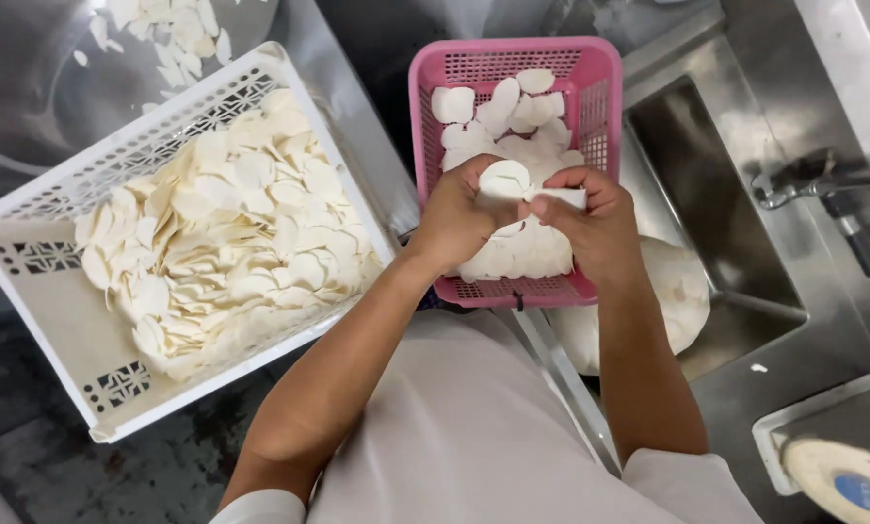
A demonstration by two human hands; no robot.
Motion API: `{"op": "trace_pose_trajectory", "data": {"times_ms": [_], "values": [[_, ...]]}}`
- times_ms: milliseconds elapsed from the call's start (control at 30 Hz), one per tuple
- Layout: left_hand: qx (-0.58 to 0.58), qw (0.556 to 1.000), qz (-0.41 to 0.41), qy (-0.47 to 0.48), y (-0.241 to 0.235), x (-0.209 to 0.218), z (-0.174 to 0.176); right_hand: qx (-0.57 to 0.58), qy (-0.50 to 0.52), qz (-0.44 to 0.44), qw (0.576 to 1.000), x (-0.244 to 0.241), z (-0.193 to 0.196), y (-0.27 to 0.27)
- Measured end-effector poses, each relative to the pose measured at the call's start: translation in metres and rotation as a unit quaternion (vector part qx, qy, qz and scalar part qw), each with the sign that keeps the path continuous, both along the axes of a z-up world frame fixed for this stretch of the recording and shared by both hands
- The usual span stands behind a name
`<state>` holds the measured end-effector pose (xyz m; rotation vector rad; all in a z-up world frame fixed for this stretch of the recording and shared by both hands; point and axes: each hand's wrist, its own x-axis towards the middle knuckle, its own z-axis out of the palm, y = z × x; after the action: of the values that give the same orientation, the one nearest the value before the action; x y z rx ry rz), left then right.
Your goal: Frying fruit slices in a deep fryer, stirring them with tools, and sorting raw slices between baskets.
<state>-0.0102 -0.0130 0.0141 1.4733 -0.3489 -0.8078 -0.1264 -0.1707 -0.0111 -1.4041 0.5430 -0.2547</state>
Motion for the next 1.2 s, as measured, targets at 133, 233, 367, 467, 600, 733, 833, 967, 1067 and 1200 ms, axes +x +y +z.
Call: {"op": "trace_pose_trajectory", "data": {"times_ms": [133,233,367,467,600,733,833,967,1067,1200], "values": [[-0.012,0.998,-0.055,0.032,0.007,0.006,-0.005,-0.005,0.004,-0.029,1.0,0.001,-0.009,-0.004],[-0.01,0.998,-0.057,0.029,0.01,0.006,-0.001,-0.033,0.008,0.005,0.999,0.005,0.021,0.001],[-0.009,0.998,-0.056,0.012,0.015,0.008,-0.011,-0.05,0.036,0.048,0.997,0.01,0.015,0.003],[0.01,0.999,-0.032,0.01,0.021,0.003,-0.016,-0.089,0.044,0.051,0.994,0.01,0.018,0.003],[-0.001,0.999,-0.017,0.034,0.023,0.007,0.003,-0.161,0.02,0.086,0.983,0.011,0.015,0.007],[-0.04,0.995,-0.063,0.07,0.018,0.011,-0.011,-0.08,0.009,0.026,0.996,0.012,0.003,0.015],[-0.028,0.998,-0.03,0.037,0.02,0.014,-0.013,-0.04,-0.002,-0.009,0.999,0.007,0.007,0.012],[0.022,1.0,0.016,-0.003,0.016,0.003,-0.007,0.018,-0.018,0.018,1.0,0.004,-0.016,0.009],[0.018,1.0,0.02,0.009,0.015,0.002,0.002,0.051,-0.012,-0.005,0.999,0.006,-0.01,0.014],[0.03,1.0,0.005,-0.007,0.016,0.0,-0.005,0.038,-0.025,-0.018,0.999,0.007,-0.008,0.013]]}}
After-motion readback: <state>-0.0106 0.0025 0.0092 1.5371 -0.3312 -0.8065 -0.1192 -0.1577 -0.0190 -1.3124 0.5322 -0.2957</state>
